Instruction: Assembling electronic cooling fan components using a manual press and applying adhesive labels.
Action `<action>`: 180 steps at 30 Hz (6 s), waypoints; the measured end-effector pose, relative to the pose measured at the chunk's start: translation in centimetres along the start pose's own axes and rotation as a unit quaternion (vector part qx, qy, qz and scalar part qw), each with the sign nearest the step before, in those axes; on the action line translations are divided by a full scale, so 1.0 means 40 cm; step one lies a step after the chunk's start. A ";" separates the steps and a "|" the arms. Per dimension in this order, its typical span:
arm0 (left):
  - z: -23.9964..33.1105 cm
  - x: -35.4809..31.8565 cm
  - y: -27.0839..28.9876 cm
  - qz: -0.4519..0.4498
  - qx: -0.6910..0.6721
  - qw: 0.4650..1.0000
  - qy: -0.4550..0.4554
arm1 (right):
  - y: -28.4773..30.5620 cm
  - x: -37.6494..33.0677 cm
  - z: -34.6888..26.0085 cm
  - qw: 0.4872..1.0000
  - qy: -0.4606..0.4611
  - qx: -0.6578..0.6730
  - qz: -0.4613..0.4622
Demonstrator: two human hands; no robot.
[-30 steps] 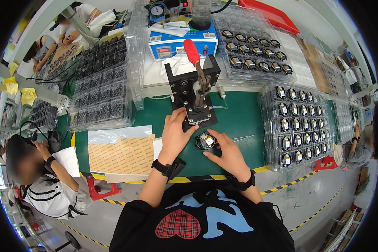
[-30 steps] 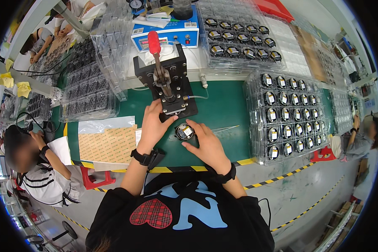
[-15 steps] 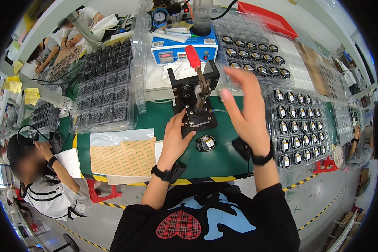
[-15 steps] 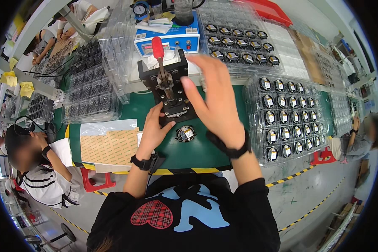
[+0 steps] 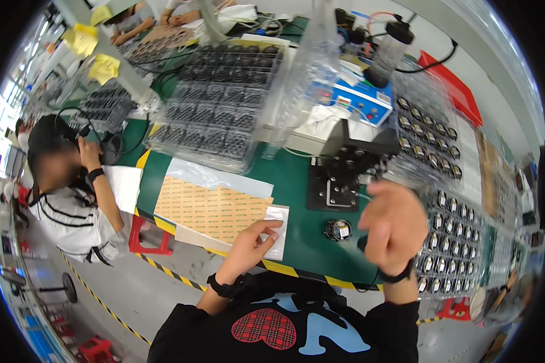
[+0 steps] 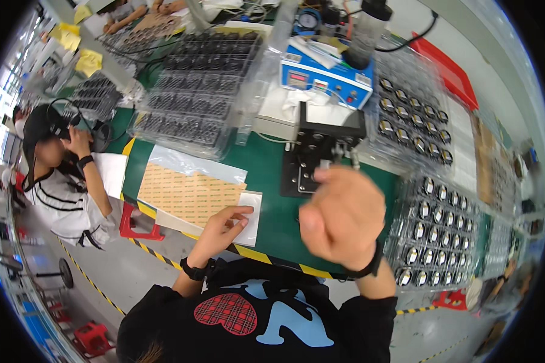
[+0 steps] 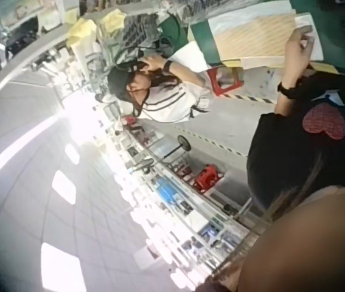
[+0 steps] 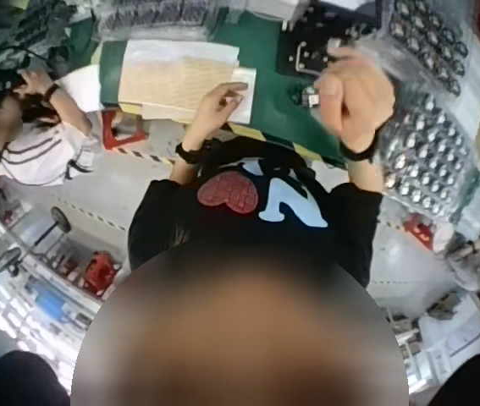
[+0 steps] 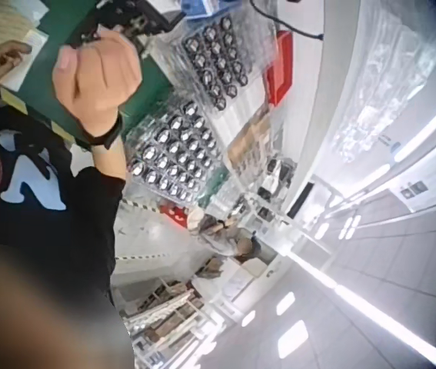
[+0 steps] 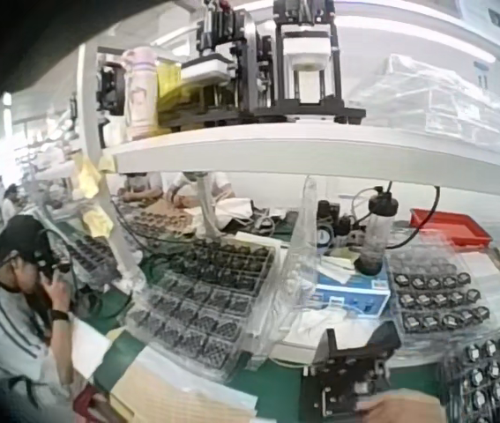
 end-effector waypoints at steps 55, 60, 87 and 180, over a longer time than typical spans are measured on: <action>-0.270 -0.100 0.599 0.303 0.354 0.844 0.267 | -0.529 -0.342 0.214 0.929 -0.328 -0.039 -0.164; -0.325 -0.112 0.606 0.319 0.169 0.909 0.206 | -0.527 -0.353 0.227 0.927 -0.334 -0.042 -0.166; -0.451 -0.404 0.538 0.381 0.108 0.877 0.271 | -0.627 -0.335 0.204 0.930 -0.209 -0.022 -0.300; -0.044 -0.094 -0.654 -0.339 0.090 0.861 0.368 | 0.576 -1.959 0.946 0.217 -0.224 0.348 0.884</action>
Point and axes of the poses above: each hand's wrist, its own x-axis towards the middle knuckle, its own y-axis out of the back of the hand, z = x × y, the point moved 10 cm from there along x, towards the middle knuckle, and after that the axes turned 4 degrees about x, right-handed, at the moved point
